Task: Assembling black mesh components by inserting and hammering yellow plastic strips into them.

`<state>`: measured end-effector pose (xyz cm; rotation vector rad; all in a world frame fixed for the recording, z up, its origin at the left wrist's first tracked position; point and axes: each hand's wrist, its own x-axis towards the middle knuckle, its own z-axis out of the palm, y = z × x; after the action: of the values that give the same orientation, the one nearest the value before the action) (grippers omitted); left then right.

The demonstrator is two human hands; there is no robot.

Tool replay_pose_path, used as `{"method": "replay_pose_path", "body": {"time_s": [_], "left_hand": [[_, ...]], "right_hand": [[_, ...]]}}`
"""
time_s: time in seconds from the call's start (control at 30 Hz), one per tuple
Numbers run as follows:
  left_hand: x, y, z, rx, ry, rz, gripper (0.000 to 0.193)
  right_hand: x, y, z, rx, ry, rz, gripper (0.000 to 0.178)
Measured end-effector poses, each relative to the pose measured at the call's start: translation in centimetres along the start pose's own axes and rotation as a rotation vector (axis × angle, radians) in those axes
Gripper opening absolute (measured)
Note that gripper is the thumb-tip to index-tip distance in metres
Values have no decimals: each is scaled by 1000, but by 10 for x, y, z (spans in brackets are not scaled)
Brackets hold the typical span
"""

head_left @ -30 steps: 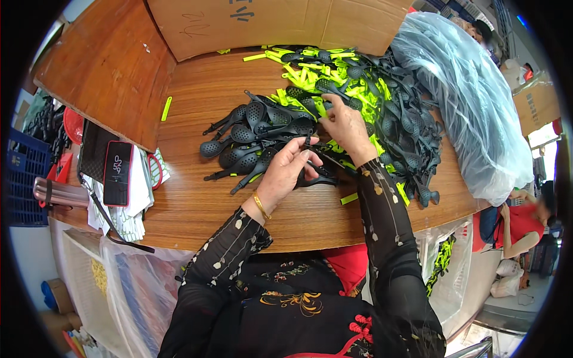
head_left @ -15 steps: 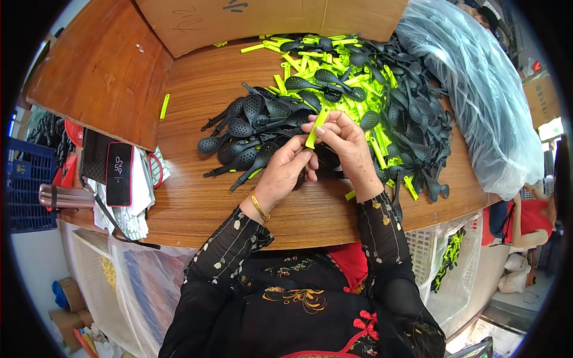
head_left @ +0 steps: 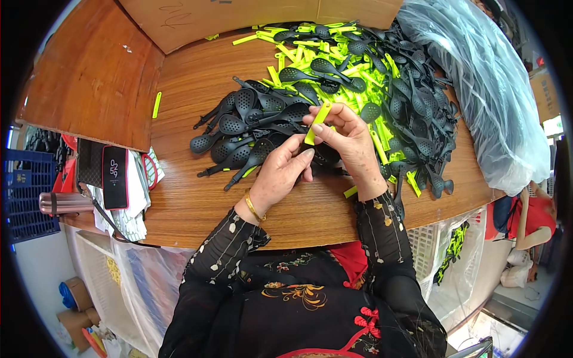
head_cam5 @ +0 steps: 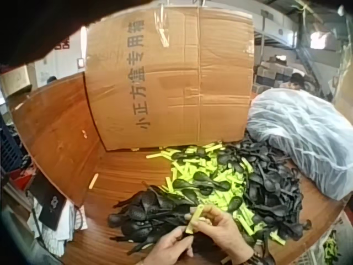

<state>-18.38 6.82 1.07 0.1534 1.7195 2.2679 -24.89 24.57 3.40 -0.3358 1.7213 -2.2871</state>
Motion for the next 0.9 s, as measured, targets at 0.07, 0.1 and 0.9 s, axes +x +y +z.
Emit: {"method": "replay_pose_path", "body": {"time_s": [0.07,0.1,0.9], "left_hand": [[0,1,2,-15,3,28,30],[0,0,2,-16,3,29,30],[-12,34,6,763,442,804,50]], "right_hand": [[-1,4,-3,-11,-20,-3,30],[-1,4,-4,-21,-39,-7,30],[-26,-38,5,-730,164,-774,27]]}}
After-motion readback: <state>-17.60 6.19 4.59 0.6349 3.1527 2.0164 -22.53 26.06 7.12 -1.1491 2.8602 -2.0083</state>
